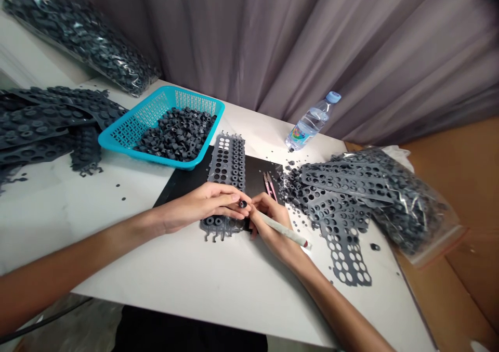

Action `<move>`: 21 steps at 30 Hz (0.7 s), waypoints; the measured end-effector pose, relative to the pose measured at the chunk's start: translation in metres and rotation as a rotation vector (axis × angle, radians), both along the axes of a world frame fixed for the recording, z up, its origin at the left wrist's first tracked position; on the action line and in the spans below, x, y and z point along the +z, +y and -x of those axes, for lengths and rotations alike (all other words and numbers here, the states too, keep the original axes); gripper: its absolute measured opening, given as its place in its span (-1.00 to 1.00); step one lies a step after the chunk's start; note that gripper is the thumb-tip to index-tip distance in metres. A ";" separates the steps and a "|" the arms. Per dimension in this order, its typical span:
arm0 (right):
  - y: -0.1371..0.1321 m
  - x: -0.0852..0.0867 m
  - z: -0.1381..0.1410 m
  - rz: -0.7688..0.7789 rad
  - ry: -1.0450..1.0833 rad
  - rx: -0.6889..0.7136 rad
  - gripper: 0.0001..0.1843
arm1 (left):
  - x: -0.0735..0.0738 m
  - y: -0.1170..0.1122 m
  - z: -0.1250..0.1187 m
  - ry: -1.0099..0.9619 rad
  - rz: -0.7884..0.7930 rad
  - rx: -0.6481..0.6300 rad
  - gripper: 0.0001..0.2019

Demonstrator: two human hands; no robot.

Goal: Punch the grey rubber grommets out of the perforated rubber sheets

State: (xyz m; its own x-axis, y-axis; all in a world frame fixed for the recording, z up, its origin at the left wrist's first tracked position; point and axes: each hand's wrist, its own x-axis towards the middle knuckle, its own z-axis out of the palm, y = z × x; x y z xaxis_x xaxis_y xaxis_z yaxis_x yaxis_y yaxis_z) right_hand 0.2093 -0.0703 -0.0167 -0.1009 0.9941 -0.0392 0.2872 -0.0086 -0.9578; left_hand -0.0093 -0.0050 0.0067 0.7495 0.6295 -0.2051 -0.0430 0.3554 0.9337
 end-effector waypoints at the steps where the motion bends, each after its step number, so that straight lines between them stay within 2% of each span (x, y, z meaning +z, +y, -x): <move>1: 0.000 0.001 0.000 0.002 0.000 -0.002 -0.80 | 0.000 0.000 -0.001 0.004 -0.006 0.000 -0.73; 3: 0.000 0.002 0.001 0.007 -0.004 -0.007 -0.80 | 0.000 0.000 -0.001 0.029 -0.047 0.027 -0.72; 5: 0.000 0.001 0.002 0.007 -0.011 -0.013 -0.79 | 0.003 0.003 0.001 0.081 -0.171 0.128 -0.71; 10: 0.000 -0.003 0.001 0.001 -0.024 -0.020 -0.78 | 0.015 0.022 0.020 0.249 -0.719 0.618 -0.70; 12: 0.000 -0.004 0.000 -0.003 -0.031 -0.015 -0.78 | 0.017 0.032 0.032 0.374 -0.952 0.730 -0.70; 16: 0.000 -0.003 -0.001 -0.008 -0.032 0.003 -0.79 | 0.015 0.046 0.046 0.715 -1.347 0.697 -0.66; 19: 0.000 -0.002 -0.002 -0.014 -0.030 0.017 -0.79 | 0.013 0.042 0.042 0.767 -1.473 0.610 -0.68; 21: 0.001 -0.003 -0.002 -0.020 -0.027 0.023 -0.79 | 0.012 0.033 0.033 0.723 -1.493 0.446 -0.73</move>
State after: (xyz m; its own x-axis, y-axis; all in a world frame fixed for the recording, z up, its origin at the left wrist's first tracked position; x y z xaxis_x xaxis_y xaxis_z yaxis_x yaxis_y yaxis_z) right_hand 0.2118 -0.0698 -0.0193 -0.1228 0.9922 -0.0225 0.3127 0.0171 -0.9497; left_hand -0.0424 0.0275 0.0183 0.5035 0.6930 0.5160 0.6571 -0.6949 0.2921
